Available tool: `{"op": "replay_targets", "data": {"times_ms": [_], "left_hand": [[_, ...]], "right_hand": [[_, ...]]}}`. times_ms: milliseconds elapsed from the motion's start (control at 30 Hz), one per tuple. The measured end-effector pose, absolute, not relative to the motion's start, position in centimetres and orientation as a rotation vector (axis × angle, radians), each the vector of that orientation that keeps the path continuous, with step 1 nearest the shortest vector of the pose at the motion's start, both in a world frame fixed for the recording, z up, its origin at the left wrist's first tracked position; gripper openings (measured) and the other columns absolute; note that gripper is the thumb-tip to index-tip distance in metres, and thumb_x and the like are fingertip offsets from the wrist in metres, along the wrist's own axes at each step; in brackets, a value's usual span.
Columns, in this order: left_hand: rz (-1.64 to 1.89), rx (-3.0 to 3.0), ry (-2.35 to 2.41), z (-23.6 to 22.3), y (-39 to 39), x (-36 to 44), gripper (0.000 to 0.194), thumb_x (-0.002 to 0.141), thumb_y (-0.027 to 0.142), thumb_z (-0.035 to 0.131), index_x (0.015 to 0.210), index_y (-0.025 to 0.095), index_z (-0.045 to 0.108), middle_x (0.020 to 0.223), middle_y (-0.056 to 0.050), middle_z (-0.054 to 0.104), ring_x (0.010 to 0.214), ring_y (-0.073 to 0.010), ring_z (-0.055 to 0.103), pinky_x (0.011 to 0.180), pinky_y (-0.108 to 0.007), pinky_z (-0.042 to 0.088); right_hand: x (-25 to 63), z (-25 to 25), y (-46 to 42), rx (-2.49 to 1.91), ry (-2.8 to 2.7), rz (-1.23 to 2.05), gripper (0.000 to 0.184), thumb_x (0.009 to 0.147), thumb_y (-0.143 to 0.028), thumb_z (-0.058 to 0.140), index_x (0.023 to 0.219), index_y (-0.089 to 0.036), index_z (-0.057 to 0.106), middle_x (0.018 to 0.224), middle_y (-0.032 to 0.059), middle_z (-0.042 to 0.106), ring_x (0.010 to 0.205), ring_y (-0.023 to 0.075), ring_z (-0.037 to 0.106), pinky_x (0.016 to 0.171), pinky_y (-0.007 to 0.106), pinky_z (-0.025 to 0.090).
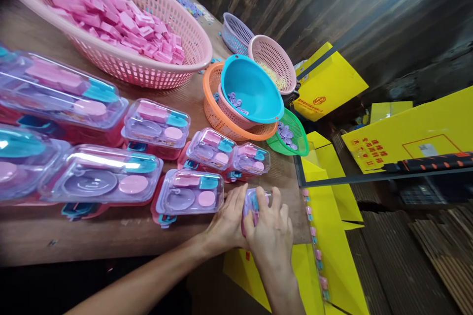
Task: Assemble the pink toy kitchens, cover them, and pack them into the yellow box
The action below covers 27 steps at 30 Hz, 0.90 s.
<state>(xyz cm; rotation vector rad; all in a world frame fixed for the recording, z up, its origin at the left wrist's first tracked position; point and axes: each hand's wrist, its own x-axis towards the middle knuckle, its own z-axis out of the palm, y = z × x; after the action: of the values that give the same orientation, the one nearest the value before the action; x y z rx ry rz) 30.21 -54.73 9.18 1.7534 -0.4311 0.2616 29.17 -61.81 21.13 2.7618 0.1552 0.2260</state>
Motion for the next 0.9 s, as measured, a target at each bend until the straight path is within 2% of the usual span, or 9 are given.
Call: {"op": "replay_targets", "data": {"times_ms": [200, 367, 633, 800, 900], "left_hand": [[0.229, 1.754, -0.438, 9.1, -54.8, 30.3, 0.127, 0.042, 0.051, 0.076, 0.141, 0.006, 0.010, 0.137, -0.022, 0.033, 0.128, -0.0373, 0.029, 0.107, -0.053, 0.025], [0.232, 1.746, -0.450, 8.9, -54.7, 30.3, 0.123, 0.045, 0.049, 0.074, 0.141, 0.007, 0.010, 0.138, -0.022, 0.032, 0.129, -0.0363, 0.029, 0.107, -0.052, 0.025], [0.278, 1.744, -0.449, 8.7, -54.8, 30.3, 0.102, 0.059, 0.042, 0.066, 0.140, 0.008, 0.013, 0.137, -0.020, 0.034, 0.128, -0.0322, 0.031, 0.107, -0.050, 0.026], [0.276, 1.736, -0.457, 8.6, -54.9, 30.4, 0.114, 0.050, 0.049, 0.071, 0.139, 0.006, 0.015, 0.135, -0.021, 0.035, 0.126, -0.0353, 0.032, 0.107, -0.051, 0.026], [0.280, 1.734, -0.453, 8.6, -54.9, 30.4, 0.112, 0.050, 0.048, 0.071, 0.139, 0.006, 0.017, 0.134, -0.021, 0.037, 0.125, -0.0363, 0.033, 0.106, -0.052, 0.026]], "right_hand": [[29.3, 21.1, -61.6, 2.736, 0.167, 0.221, 0.045, 0.077, -0.031, 0.051, 0.121, -0.024, 0.050, 0.128, 0.0143, 0.041, 0.095, 0.0317, 0.051, 0.069, 0.042, 0.046], [29.4, 21.2, -61.2, 2.643, 0.212, 0.211, 0.047, 0.077, -0.032, 0.051, 0.123, -0.025, 0.049, 0.129, 0.0142, 0.041, 0.088, 0.0297, 0.051, 0.067, 0.041, 0.045], [28.8, 21.5, -59.4, 2.436, 0.177, 0.170, 0.044, 0.082, -0.029, 0.047, 0.127, -0.030, 0.046, 0.133, 0.0124, 0.038, 0.086, 0.0275, 0.049, 0.067, 0.038, 0.041], [29.1, 21.6, -59.8, 2.454, 0.182, 0.136, 0.044, 0.083, -0.032, 0.047, 0.127, -0.027, 0.046, 0.133, 0.0130, 0.038, 0.087, 0.0278, 0.048, 0.067, 0.038, 0.042], [29.3, 21.5, -60.1, 2.480, 0.182, 0.120, 0.045, 0.082, -0.032, 0.047, 0.126, -0.027, 0.047, 0.133, 0.0130, 0.038, 0.086, 0.0277, 0.048, 0.067, 0.038, 0.042]]}}
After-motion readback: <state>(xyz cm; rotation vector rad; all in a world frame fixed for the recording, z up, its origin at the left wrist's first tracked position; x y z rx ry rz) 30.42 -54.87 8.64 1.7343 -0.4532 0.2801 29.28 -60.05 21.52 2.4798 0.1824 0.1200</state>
